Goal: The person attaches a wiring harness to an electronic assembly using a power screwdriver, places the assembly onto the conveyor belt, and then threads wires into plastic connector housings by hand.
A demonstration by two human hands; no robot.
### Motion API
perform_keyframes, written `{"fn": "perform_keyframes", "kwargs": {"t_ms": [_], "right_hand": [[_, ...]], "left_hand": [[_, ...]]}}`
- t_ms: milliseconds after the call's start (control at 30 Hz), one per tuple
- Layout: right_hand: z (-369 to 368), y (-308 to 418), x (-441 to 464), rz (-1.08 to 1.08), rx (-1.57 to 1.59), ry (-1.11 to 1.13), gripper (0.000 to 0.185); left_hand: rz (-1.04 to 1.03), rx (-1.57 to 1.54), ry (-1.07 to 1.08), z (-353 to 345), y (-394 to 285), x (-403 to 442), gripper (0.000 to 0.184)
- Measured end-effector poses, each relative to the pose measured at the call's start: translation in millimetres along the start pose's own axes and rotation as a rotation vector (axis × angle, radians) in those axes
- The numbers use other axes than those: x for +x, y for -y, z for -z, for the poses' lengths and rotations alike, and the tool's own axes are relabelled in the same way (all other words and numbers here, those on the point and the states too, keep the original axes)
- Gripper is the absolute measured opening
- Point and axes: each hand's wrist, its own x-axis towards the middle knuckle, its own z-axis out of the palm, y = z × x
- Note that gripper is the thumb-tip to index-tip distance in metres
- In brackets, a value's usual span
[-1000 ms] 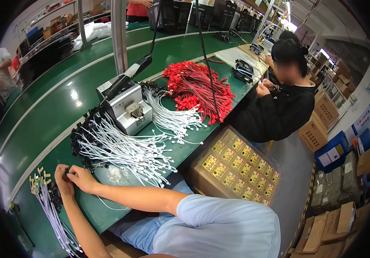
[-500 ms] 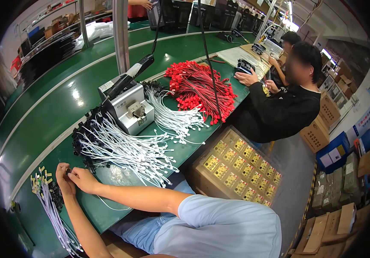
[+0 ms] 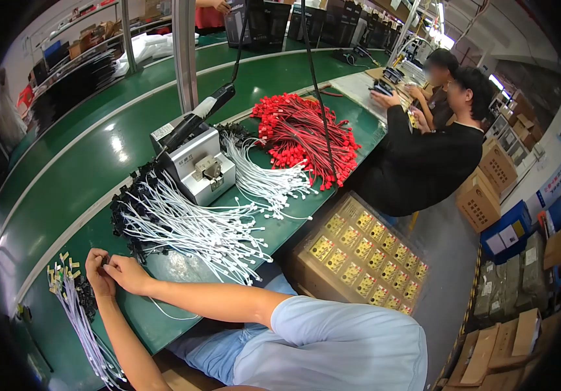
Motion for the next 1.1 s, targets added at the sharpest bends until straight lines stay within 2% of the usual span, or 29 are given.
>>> {"fn": "perform_keyframes", "kwargs": {"t_ms": [400,467,533,600,667,733,833,1067,1100], "right_hand": [[2,2,1,-0.029,0.007,0.016,0.023],[-2,-3,0,0.035,-0.008,-0.032,0.026],[-6,-14,2,0.125,-0.094,-0.089,0.027],[-4,-13,3,0.092,-0.122,-0.026,0.027],[-3,-6,3,0.072,-0.152,-0.007,0.03],[1,2,1,0.031,-0.148,0.017,0.029],[1,-3,1,-0.006,-0.095,0.013,0.026],[4,1,1,-0.031,-0.084,0.031,0.025],[2,-3,-1,0.002,-0.103,0.008,0.026]], "left_hand": [[0.034,-0.018,0.002,4,3,1,0.014],[-0.059,0.09,-0.035,1,6,2,0.015],[-0.048,0.15,-0.042,-1,4,4,0.017],[-0.073,0.238,-0.028,0,0,4,0.021],[-0.213,0.334,0.004,0,-1,2,0.021],[-0.062,0.151,-0.044,-1,0,1,0.018],[0.001,0.057,-0.045,-4,-2,0,0.013],[0.017,0.023,-0.057,-9,-4,-3,0.013],[-0.035,0.089,-0.029,-7,-4,-7,0.013]]}}
